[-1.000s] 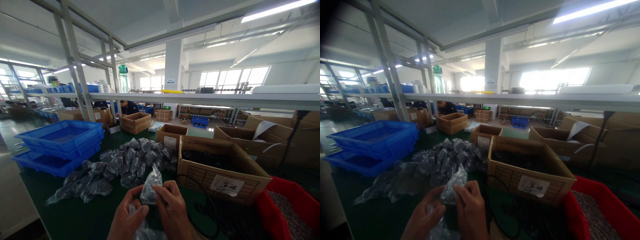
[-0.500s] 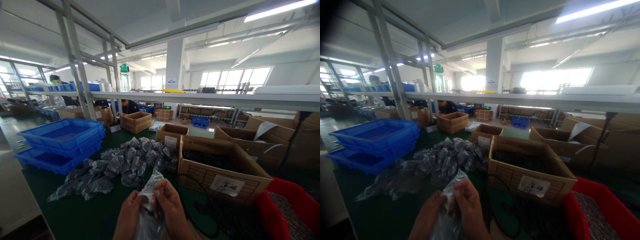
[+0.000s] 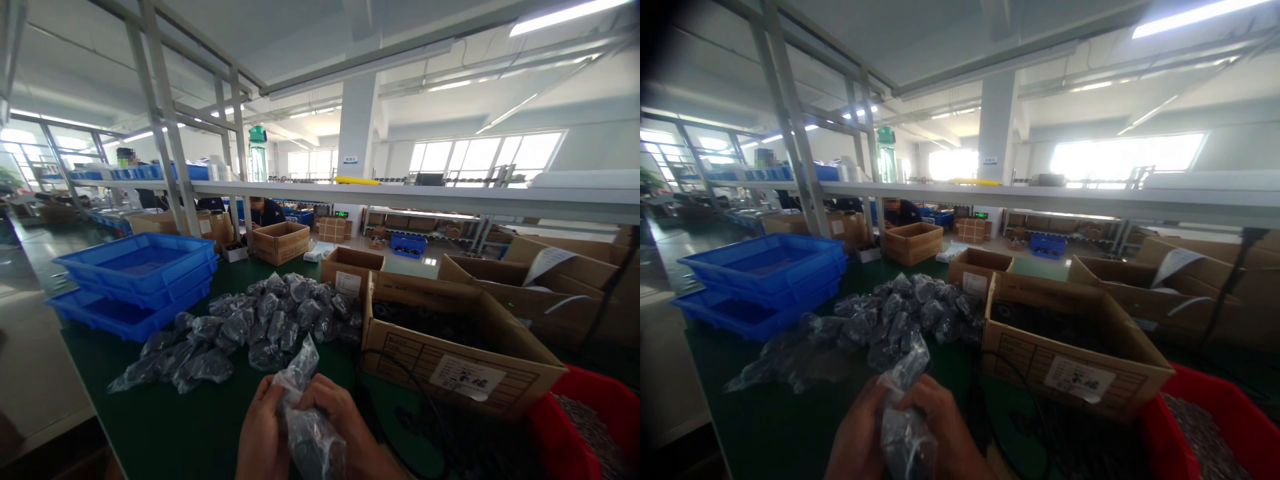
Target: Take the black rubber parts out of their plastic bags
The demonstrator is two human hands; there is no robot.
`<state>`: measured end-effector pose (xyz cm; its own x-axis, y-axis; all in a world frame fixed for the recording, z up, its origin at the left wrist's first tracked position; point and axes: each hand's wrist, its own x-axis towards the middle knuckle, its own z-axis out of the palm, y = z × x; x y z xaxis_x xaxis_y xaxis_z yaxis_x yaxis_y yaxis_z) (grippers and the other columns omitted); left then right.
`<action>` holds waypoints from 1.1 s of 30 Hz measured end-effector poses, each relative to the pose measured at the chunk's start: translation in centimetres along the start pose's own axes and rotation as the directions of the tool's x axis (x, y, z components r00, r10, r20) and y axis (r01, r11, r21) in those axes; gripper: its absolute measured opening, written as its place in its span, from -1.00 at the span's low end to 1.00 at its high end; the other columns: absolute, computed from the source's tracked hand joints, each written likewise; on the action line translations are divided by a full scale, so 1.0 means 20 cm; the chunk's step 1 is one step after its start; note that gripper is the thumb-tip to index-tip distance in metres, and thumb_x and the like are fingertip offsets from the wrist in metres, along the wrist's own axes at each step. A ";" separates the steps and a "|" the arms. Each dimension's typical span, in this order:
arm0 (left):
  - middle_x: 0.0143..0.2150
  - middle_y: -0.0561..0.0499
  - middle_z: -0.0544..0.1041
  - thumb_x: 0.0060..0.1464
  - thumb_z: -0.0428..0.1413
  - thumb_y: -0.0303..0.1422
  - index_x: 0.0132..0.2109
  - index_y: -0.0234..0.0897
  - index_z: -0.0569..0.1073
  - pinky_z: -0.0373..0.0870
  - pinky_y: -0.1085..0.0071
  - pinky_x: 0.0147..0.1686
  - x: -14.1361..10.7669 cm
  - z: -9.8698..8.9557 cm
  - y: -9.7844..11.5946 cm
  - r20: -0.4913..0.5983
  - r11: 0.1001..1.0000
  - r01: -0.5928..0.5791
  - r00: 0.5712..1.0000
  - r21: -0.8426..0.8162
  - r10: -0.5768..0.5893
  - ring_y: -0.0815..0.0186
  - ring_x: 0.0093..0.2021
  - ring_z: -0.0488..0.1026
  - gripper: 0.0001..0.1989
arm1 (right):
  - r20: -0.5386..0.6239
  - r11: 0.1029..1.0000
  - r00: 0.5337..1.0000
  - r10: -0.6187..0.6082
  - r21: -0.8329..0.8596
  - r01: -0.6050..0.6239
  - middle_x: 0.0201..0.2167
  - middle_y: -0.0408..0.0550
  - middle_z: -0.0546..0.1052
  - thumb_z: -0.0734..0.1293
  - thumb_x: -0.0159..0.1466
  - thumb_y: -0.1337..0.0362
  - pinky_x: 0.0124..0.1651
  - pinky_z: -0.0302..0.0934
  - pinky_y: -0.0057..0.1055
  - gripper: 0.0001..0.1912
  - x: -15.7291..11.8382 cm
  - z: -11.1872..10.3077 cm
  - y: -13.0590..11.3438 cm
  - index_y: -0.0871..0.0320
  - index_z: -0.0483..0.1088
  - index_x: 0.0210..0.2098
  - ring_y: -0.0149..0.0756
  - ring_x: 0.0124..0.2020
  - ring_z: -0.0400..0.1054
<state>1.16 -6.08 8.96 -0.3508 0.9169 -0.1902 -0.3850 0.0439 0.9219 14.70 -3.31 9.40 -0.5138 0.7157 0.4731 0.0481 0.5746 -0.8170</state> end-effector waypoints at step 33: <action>-0.40 0.00 0.42 0.09 0.13 -0.03 -0.44 -0.20 0.39 0.26 0.34 -0.20 -0.12 -0.01 -0.13 0.566 0.516 -0.806 0.580 0.291 0.586 0.20 -0.28 0.35 -0.66 | -0.636 0.840 0.748 0.189 -0.290 -0.459 -0.59 -0.28 0.23 0.26 0.07 0.36 -0.47 -0.10 -0.48 -0.91 0.02 0.02 0.04 0.11 0.20 -0.45 -0.43 -0.56 0.09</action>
<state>2.94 -8.43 6.91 0.0543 0.7820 0.6209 0.3322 -0.6006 0.7273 14.17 -2.81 8.81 0.1700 0.8965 0.4092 0.5247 0.2691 -0.8076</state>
